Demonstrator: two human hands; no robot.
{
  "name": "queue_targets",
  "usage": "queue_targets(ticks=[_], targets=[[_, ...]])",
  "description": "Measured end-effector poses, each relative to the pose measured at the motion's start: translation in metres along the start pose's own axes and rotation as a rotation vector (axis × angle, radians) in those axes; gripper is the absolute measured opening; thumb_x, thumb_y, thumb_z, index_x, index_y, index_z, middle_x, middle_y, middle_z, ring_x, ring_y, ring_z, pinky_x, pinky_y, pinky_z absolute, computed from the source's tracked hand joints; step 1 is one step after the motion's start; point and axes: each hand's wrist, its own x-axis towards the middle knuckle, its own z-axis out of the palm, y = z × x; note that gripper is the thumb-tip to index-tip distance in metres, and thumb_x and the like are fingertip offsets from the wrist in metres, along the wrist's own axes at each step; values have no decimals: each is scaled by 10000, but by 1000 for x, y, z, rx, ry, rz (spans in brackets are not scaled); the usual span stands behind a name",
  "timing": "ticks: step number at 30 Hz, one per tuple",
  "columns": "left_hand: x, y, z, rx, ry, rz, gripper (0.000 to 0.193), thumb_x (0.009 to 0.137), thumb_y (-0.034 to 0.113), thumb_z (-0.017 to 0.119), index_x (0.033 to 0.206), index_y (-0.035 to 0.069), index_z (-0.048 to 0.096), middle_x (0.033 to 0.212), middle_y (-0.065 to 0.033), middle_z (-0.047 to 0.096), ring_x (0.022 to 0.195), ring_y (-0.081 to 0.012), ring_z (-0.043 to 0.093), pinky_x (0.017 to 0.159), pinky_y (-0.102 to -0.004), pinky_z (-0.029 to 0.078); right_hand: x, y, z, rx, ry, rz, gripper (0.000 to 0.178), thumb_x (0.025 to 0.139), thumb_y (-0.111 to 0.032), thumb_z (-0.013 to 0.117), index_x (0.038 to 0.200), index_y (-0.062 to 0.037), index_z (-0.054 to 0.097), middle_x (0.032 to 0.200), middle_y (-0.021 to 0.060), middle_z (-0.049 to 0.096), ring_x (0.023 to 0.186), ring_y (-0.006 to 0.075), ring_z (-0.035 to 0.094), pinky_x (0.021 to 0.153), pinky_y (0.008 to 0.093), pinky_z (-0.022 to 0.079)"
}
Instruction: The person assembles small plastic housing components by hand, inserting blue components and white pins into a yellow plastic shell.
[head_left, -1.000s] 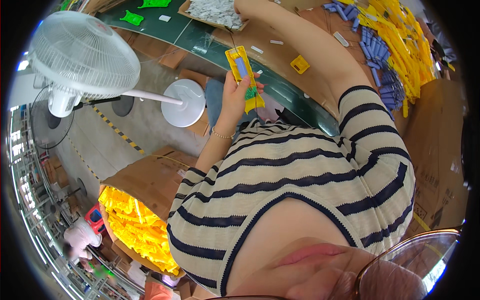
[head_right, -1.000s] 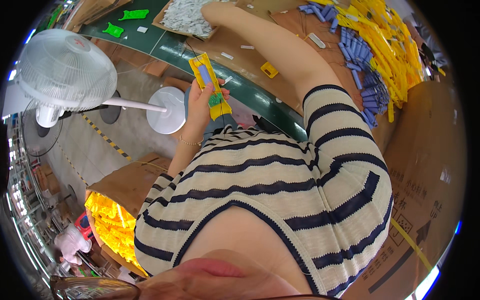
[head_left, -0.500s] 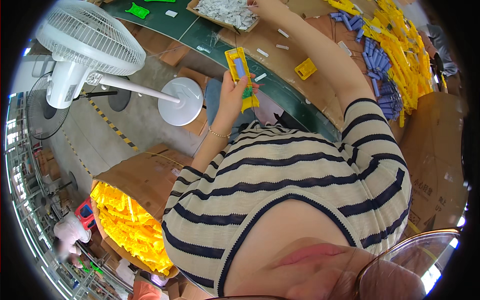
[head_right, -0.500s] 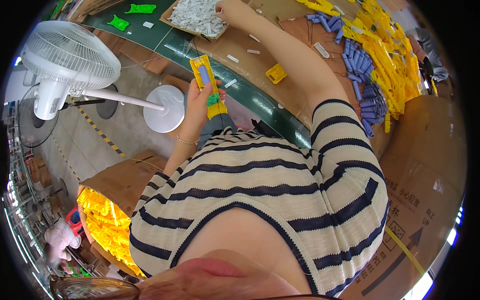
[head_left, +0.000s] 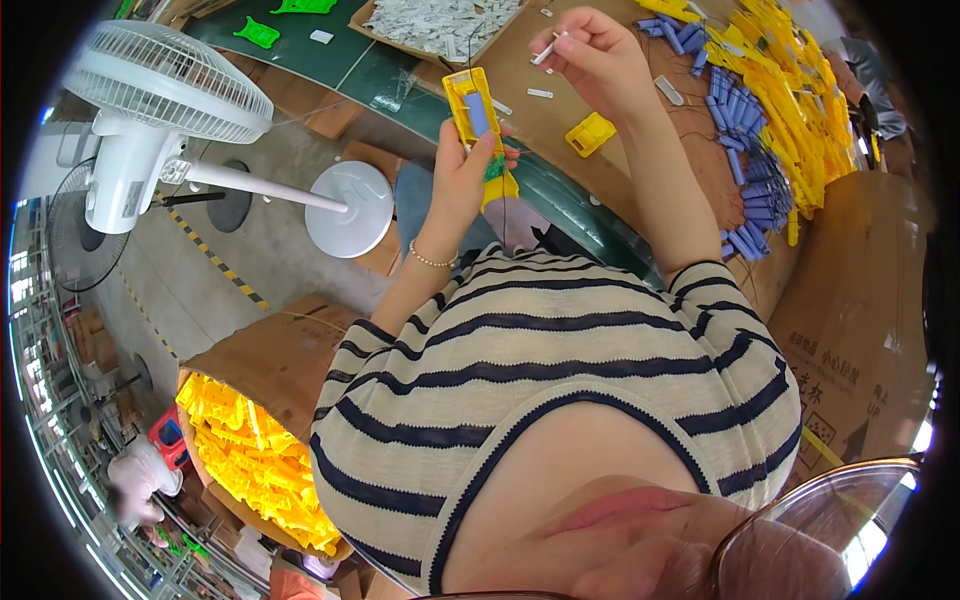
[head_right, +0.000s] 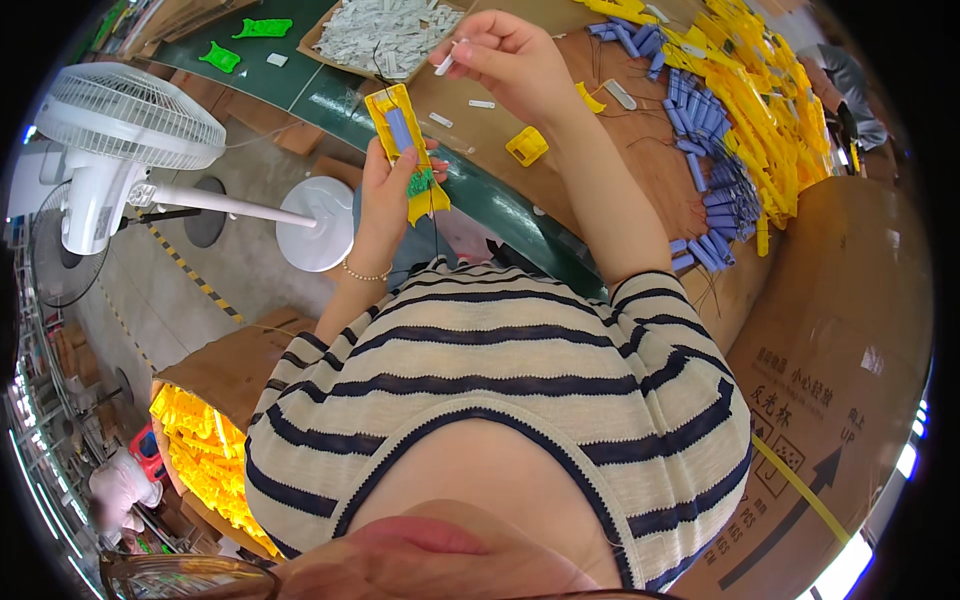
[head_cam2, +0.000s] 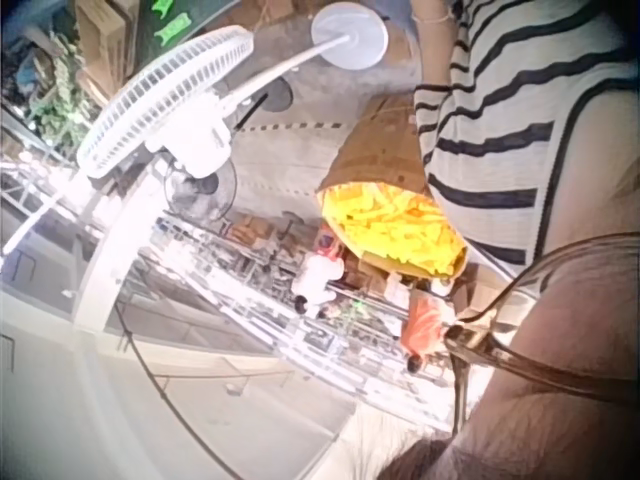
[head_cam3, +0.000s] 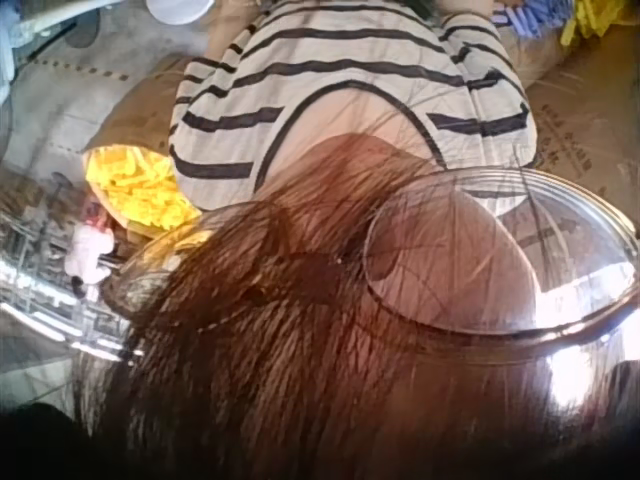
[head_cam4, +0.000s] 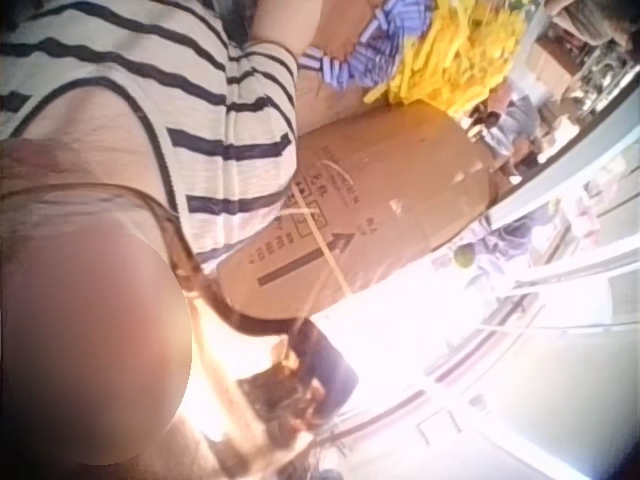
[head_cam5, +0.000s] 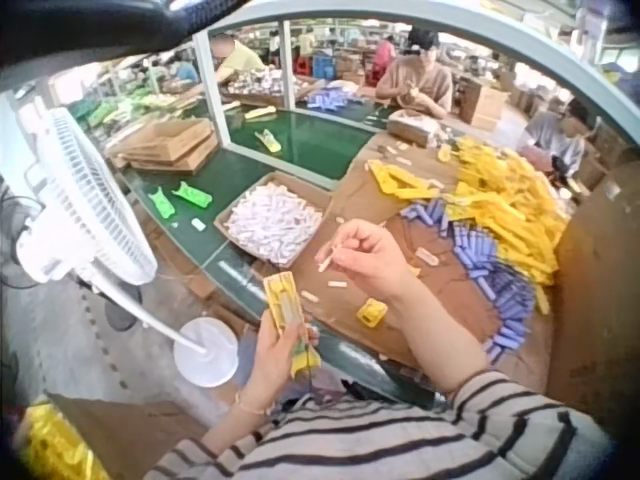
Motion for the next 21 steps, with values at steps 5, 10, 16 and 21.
queue_targets(ticks=[5, 10, 16, 21], targets=[[-2, 6, 19, 65, -50, 82, 239, 935, 92, 473, 1121, 6, 350, 1057, -134, 547, 826, -168, 612, 738, -293, 520, -22, 3, -7, 38, -90, -106, 108, 843, 44, 560, 883, -26, 632, 1107, 198, 602, 948, 278, 630, 846, 371, 518], [-8, 11, 32, 133, -107, 187, 268, 933, 105, 488, 1130, -3, 343, 1068, -130, 543, 851, -160, 609, 753, -292, 510, -31, 13, -11, 156, -119, -223, 113, 812, 48, 591, 884, -25, 636, 1146, 191, 561, 992, 283, 597, 857, 375, 499], [-13, 17, 40, 123, -180, 168, 283, 945, 125, 454, 1184, 33, 331, 1094, -146, 537, 889, -191, 615, 763, -331, 531, -37, 24, -17, 261, -234, -217, 60, 856, -134, 628, 912, -152, 634, 996, 39, 546, 882, 169, 457, 756, 327, 400], [-18, 21, 45, 47, -184, 112, 287, 938, 100, 461, 1179, 21, 326, 1087, -139, 533, 879, -182, 614, 776, -325, 523, -41, 27, -10, 487, -199, -146, 81, 869, -163, 617, 949, -168, 627, 910, -5, 573, 866, 168, 449, 721, 330, 373]])
